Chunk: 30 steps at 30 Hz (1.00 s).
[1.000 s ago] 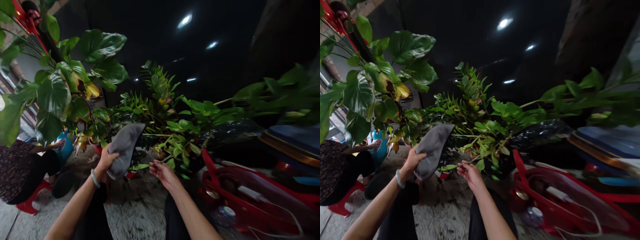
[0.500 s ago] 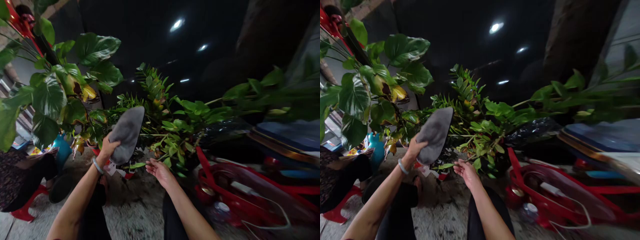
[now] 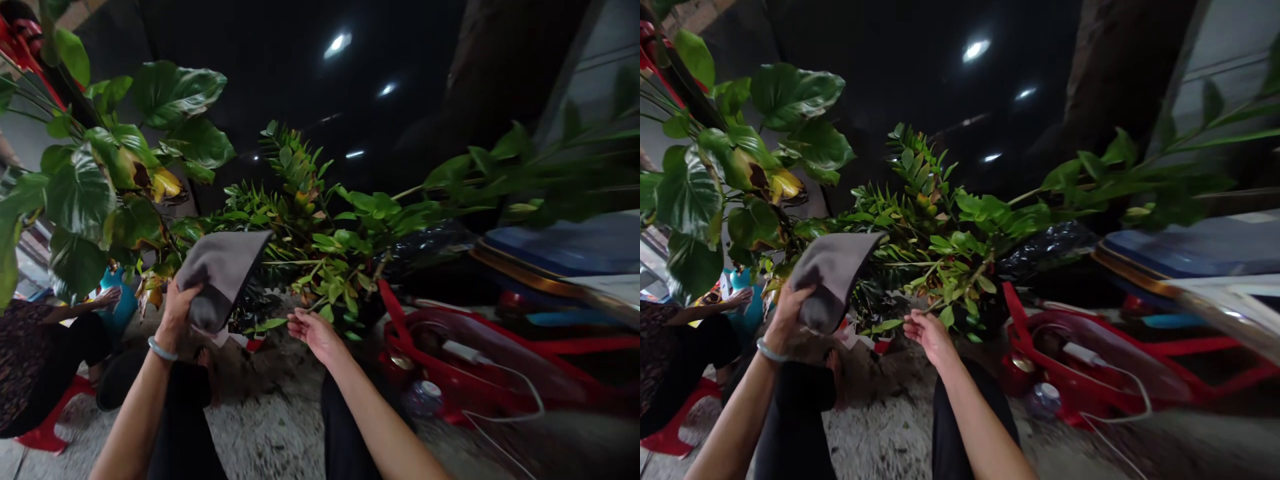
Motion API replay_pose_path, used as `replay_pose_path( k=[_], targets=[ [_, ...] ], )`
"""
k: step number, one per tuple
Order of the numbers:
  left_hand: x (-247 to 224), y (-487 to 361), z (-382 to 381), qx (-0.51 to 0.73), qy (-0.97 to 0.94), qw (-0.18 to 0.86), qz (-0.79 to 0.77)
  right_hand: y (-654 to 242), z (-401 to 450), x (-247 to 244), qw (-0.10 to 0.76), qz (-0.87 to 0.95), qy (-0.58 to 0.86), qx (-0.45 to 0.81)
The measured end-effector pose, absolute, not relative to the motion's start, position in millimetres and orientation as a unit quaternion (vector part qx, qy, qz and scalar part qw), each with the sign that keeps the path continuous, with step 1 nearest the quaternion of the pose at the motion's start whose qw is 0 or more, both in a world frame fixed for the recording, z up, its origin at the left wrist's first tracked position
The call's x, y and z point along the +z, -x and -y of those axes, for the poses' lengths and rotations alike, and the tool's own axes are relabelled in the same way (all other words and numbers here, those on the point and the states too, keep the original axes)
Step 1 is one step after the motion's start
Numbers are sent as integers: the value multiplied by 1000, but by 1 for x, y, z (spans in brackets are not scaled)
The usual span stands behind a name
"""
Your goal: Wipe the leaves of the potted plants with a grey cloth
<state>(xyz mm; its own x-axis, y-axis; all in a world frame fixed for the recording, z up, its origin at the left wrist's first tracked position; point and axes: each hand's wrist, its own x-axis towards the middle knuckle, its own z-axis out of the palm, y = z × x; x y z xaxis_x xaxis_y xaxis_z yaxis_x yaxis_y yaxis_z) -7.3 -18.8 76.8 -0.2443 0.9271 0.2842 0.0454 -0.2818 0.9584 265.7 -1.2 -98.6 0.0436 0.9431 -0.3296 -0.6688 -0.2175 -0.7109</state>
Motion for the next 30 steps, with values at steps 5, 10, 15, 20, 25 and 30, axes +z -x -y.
replay_pose_path(
  k=[5,10,15,20,25,30],
  targets=[
    [24,23,46,499,-516,441,-539,-267,6,-97,586,169,412,677],
    [69,44,62,618,-466,372,-512,-271,2,-97,581,178,407,681],
    [72,20,26,647,-491,302,-500,-260,1,-95,594,167,397,679],
    [12,-4,37,518,-534,415,-524,-259,1,-101,583,163,439,664],
    [49,17,60,565,-523,407,-490,-272,-1,-103,575,170,440,668],
    [67,35,29,644,-477,299,-519,-268,1,-98,591,165,411,674]
  ],
)
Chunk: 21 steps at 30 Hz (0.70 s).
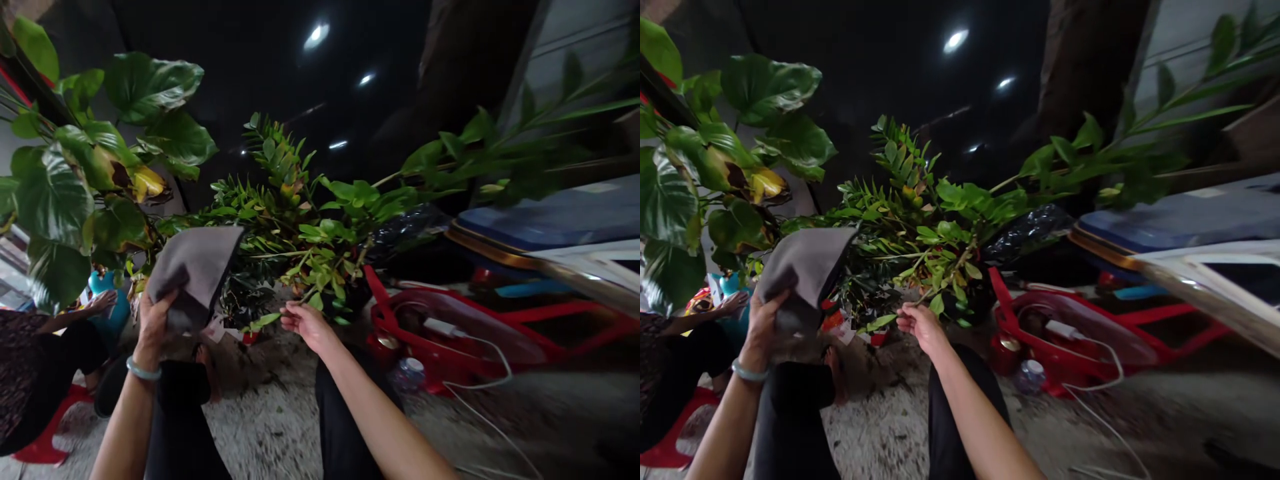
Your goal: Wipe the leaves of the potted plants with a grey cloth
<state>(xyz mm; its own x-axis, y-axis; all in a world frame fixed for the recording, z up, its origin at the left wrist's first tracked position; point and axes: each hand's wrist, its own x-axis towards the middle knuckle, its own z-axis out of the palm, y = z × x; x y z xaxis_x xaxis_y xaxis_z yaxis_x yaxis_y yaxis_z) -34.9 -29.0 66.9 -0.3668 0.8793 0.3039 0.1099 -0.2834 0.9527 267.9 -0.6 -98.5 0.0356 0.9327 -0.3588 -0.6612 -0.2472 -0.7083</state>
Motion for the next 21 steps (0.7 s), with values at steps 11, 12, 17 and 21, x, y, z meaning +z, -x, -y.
replay_pose_path(
  k=[11,12,17,21],
  targets=[
    [44,46,65,599,-499,333,-531,-274,4,-97,586,180,408,677],
    [55,46,61,623,-492,310,-523,-273,3,-96,588,180,403,678],
    [48,33,30,592,-557,234,-534,-260,3,-93,612,161,393,668],
    [0,26,37,448,-650,265,-553,-261,4,-97,597,156,422,664]
  ],
)
